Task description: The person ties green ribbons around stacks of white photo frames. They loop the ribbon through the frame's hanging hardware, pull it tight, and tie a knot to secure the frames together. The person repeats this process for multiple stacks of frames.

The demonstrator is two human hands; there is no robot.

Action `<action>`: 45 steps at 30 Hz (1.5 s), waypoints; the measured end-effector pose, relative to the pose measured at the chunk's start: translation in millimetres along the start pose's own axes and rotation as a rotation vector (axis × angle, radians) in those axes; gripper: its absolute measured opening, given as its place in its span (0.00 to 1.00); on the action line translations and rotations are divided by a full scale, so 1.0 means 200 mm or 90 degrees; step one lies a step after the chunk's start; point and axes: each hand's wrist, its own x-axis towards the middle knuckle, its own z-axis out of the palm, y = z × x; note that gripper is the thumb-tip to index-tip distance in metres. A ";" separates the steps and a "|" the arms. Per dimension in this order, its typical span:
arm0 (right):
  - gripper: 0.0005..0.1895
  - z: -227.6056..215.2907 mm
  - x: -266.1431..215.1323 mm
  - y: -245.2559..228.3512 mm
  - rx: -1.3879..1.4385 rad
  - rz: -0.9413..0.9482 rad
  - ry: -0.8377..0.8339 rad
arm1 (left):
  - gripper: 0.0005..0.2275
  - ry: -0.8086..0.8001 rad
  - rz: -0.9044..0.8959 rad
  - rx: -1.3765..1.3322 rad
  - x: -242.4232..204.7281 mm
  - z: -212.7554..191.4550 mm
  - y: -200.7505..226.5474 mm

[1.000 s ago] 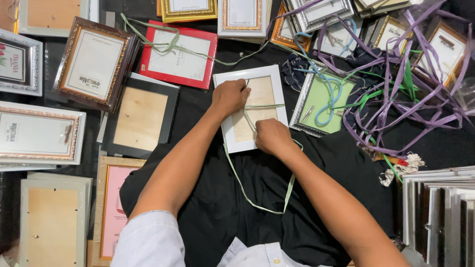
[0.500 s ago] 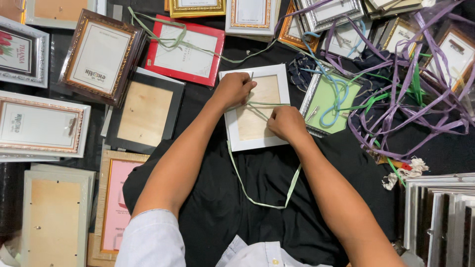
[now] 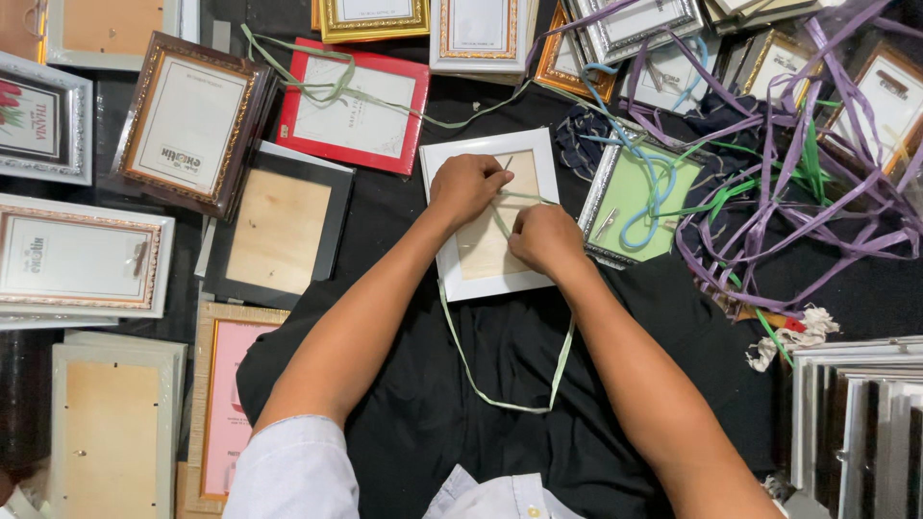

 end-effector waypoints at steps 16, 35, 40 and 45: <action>0.16 -0.24 -0.09 -0.03 -0.040 0.012 -0.076 | 0.13 -0.024 0.025 0.062 0.01 -0.07 -0.04; 0.26 -0.04 -0.04 -0.11 0.129 -0.024 0.063 | 0.15 -0.026 -0.018 -0.061 0.02 -0.02 -0.05; 0.15 0.07 0.02 -0.11 0.277 -0.021 0.103 | 0.13 -0.047 -0.079 -0.135 -0.02 -0.07 0.03; 0.15 0.08 0.03 -0.08 0.259 0.004 0.051 | 0.13 -0.033 -0.069 -0.129 -0.02 -0.11 0.05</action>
